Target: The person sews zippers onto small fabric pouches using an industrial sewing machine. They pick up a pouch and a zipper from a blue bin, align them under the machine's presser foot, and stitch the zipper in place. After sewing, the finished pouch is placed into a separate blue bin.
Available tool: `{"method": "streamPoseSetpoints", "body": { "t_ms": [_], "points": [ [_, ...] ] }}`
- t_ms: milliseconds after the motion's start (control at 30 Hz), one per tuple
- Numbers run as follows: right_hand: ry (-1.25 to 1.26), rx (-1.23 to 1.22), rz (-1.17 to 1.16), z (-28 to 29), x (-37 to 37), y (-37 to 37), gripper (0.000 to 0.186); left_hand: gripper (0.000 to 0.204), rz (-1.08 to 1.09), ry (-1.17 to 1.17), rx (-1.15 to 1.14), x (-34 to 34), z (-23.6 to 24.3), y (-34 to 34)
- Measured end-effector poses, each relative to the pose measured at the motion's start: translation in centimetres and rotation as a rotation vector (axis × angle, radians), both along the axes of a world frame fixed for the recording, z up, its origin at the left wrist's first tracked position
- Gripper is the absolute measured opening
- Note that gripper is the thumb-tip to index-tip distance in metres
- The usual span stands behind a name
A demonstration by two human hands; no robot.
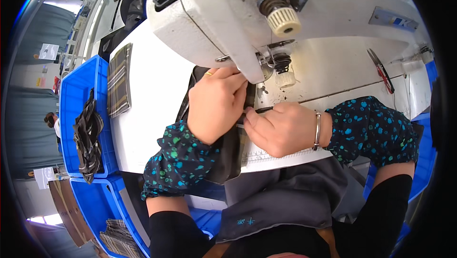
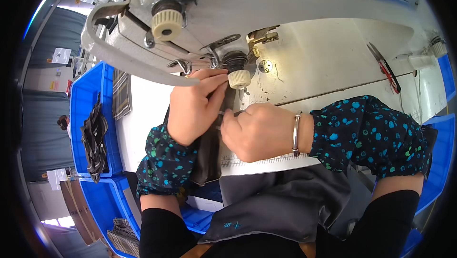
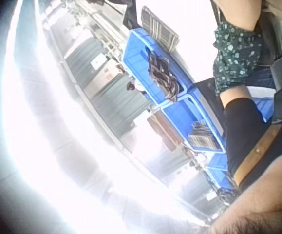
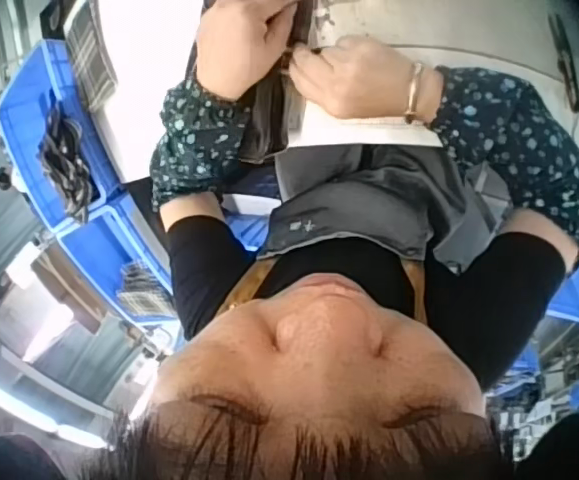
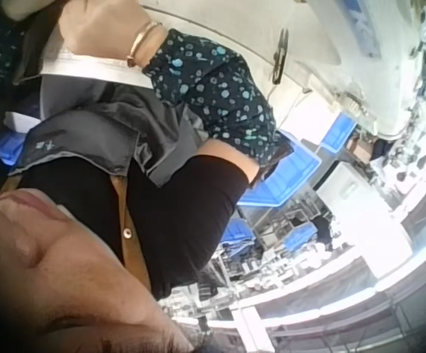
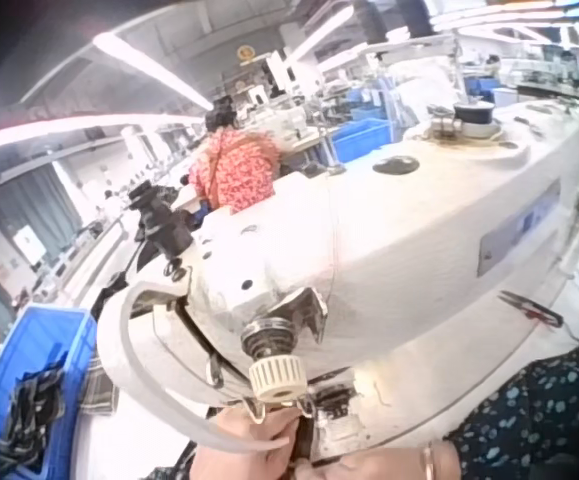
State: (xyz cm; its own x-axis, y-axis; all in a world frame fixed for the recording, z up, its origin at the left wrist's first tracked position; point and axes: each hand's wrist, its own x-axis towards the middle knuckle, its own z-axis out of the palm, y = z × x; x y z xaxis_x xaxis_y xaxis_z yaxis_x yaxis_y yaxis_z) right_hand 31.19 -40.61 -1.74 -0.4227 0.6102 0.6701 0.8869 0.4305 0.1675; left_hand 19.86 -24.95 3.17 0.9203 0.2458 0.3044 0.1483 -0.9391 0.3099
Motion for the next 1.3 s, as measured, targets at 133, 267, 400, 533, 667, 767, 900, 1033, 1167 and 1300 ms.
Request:
{"method": "streamPoseSetpoints", "body": {
  "t_ms": [133, 267, 400, 533, 667, 767, 900, 1033, 1167, 1300],
  "points": [
    [0.024, 0.052, -0.001, -0.2, 0.0, 0.0, 0.025, 0.017, -0.016, 0.011, -0.086, -0.1, -0.3, 0.6],
    [0.022, 0.042, 0.011, 0.2, 0.0, 0.3, 0.022, 0.019, 0.017, 0.047, -0.003, -0.2, 0.0, -0.5],
    [0.016, -0.105, -0.104, -0.1, -0.7, -0.5, 0.017, 0.027, 0.034, 0.047, 0.245, -0.3, -0.8, -1.5],
    [-0.032, -0.081, -0.152, -0.2, -0.7, -0.5, 0.014, 0.033, 0.029, 0.082, 0.376, -0.4, -1.2, -2.0],
    [-0.065, -0.144, -0.122, 0.0, -0.6, -0.8, 0.015, 0.031, 0.021, 0.107, 0.386, -0.4, -1.1, -2.2],
    [-0.076, -0.295, -0.130, 0.4, -0.3, -1.4, 0.020, 0.037, 0.002, 0.147, 0.372, -0.3, -0.9, -2.4],
    [-0.075, -0.297, -0.149, 0.5, -0.2, -1.7, 0.021, 0.040, 0.005, 0.122, 0.387, -0.1, -1.0, -2.7],
    [-0.079, -0.318, -0.150, 0.9, 0.0, -1.9, 0.023, 0.024, 0.036, 0.133, 0.380, 0.1, -1.1, -3.1],
    [-0.064, -0.340, -0.156, 1.0, 0.2, -1.9, 0.025, 0.008, 0.064, 0.151, 0.333, 0.3, -1.0, -3.1],
    [-0.077, -0.346, -0.154, 1.0, 0.4, -1.9, 0.028, 0.011, 0.116, 0.138, 0.307, 0.0, 0.0, -4.0]
  ]
}}
